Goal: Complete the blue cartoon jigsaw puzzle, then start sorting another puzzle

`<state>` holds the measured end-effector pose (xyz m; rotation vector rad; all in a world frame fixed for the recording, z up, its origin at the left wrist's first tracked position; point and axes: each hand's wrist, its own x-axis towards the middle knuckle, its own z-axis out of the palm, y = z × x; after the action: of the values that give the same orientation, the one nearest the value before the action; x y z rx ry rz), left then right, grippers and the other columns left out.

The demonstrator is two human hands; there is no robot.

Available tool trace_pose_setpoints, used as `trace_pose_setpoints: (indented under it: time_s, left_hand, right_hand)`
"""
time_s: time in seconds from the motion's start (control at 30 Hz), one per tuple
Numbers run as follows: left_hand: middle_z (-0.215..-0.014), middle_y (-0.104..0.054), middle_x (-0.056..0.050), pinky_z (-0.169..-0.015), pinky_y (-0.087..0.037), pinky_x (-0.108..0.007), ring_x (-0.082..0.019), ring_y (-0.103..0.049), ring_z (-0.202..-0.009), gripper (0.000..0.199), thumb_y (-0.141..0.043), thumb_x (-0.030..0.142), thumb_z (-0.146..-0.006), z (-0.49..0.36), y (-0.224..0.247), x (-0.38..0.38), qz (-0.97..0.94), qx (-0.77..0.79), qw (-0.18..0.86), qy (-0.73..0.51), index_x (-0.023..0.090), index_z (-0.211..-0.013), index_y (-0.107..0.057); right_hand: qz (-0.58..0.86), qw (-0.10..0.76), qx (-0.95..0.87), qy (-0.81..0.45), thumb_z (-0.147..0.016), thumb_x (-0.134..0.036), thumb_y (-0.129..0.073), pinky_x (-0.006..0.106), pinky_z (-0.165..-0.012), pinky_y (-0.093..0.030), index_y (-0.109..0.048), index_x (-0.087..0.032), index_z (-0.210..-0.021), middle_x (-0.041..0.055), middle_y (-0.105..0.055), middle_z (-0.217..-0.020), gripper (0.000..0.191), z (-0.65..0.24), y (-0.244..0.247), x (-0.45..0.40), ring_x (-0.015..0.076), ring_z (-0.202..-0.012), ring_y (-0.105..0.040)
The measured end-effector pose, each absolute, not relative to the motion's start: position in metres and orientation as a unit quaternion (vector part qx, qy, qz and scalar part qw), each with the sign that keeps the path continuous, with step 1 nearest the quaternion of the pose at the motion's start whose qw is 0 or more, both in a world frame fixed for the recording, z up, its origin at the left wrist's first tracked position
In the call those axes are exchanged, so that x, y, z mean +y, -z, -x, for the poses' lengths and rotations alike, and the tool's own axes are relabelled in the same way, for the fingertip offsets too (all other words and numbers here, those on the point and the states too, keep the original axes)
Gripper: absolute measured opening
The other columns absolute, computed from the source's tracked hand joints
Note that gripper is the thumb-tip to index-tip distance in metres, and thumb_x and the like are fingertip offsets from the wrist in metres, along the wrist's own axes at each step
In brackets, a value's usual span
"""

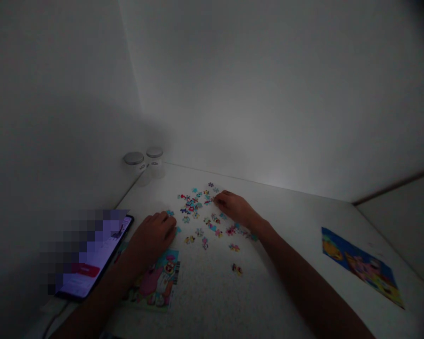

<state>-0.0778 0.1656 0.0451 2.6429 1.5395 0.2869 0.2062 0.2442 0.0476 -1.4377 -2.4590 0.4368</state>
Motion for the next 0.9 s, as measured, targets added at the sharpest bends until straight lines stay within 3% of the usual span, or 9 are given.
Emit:
trace_pose_setpoints:
  time_s: [0.13,0.3,0.43,0.63,0.77,0.9]
  left_hand:
    - [-0.094,-0.061,-0.007,-0.077,-0.044,-0.035,-0.02,-0.056,-0.085,0.024,-0.038,0.018,-0.092,0.07,-0.053,0.167,-0.867,0.482,0.05,-0.114,0.017,-0.098,-0.062]
    - [-0.097,-0.06,-0.007,-0.079,-0.045,-0.035,-0.02,-0.056,-0.088,0.024,-0.039,0.02,-0.093,0.054,-0.059,0.178,-0.879,0.46,0.048,-0.117,0.017,-0.101,-0.062]
    - [-0.098,-0.06,-0.007,-0.081,-0.044,-0.035,-0.02,-0.056,-0.091,0.023,-0.041,0.02,-0.094,0.036,-0.059,0.192,-0.888,0.443,0.045,-0.112,0.018,-0.101,-0.062]
    - [-0.098,-0.059,-0.007,-0.085,-0.042,-0.035,-0.021,-0.056,-0.092,0.018,-0.048,0.022,-0.091,0.009,-0.05,0.213,-0.9,0.418,0.044,-0.114,0.018,-0.101,-0.062]
    - [-0.1,-0.058,-0.007,-0.086,-0.042,-0.035,-0.021,-0.056,-0.093,0.023,-0.052,0.025,-0.09,0.0,-0.043,0.224,-0.904,0.409,0.046,-0.117,0.018,-0.109,-0.06]
    - [-0.098,-0.058,-0.007,-0.085,-0.043,-0.034,-0.021,-0.056,-0.093,0.02,-0.052,0.027,-0.09,-0.007,-0.042,0.23,-0.907,0.402,0.049,-0.119,0.018,-0.104,-0.062]
  right_hand:
    - [0.494,0.112,-0.851,-0.138,-0.089,-0.013,-0.047,0.029,-0.083,-0.045,-0.064,-0.019,-0.103,0.0079,-0.064,-0.106,0.023,-0.21,-0.047,0.246,0.0175,-0.093,-0.061]
    - [0.511,0.106,-0.84,-0.149,-0.09,-0.024,-0.052,0.029,-0.08,-0.045,-0.063,-0.018,-0.102,0.0094,-0.062,-0.103,0.018,-0.217,-0.051,0.248,0.0174,-0.087,-0.06]
    - [0.516,0.11,-0.826,-0.198,-0.088,-0.023,-0.054,0.031,-0.08,-0.043,-0.064,-0.017,-0.097,0.0099,-0.061,-0.099,0.015,-0.215,-0.052,0.248,0.0189,-0.088,-0.058]
    - [0.489,0.124,-0.814,-0.288,-0.079,-0.022,-0.061,0.026,-0.068,-0.043,-0.061,-0.017,-0.09,0.004,-0.061,-0.086,0.012,-0.206,-0.042,0.243,0.0145,-0.074,-0.056]
    - [0.476,0.138,-0.786,-0.368,-0.08,-0.018,-0.056,0.023,-0.062,-0.043,-0.056,-0.017,-0.089,-0.0002,-0.06,-0.075,0.009,-0.209,-0.037,0.246,0.0113,-0.065,-0.055]
    - [0.46,0.158,-0.762,-0.427,-0.081,-0.019,-0.055,0.023,-0.063,-0.045,-0.052,-0.017,-0.086,-0.0006,-0.059,-0.075,0.006,-0.213,-0.041,0.252,0.0103,-0.067,-0.055]
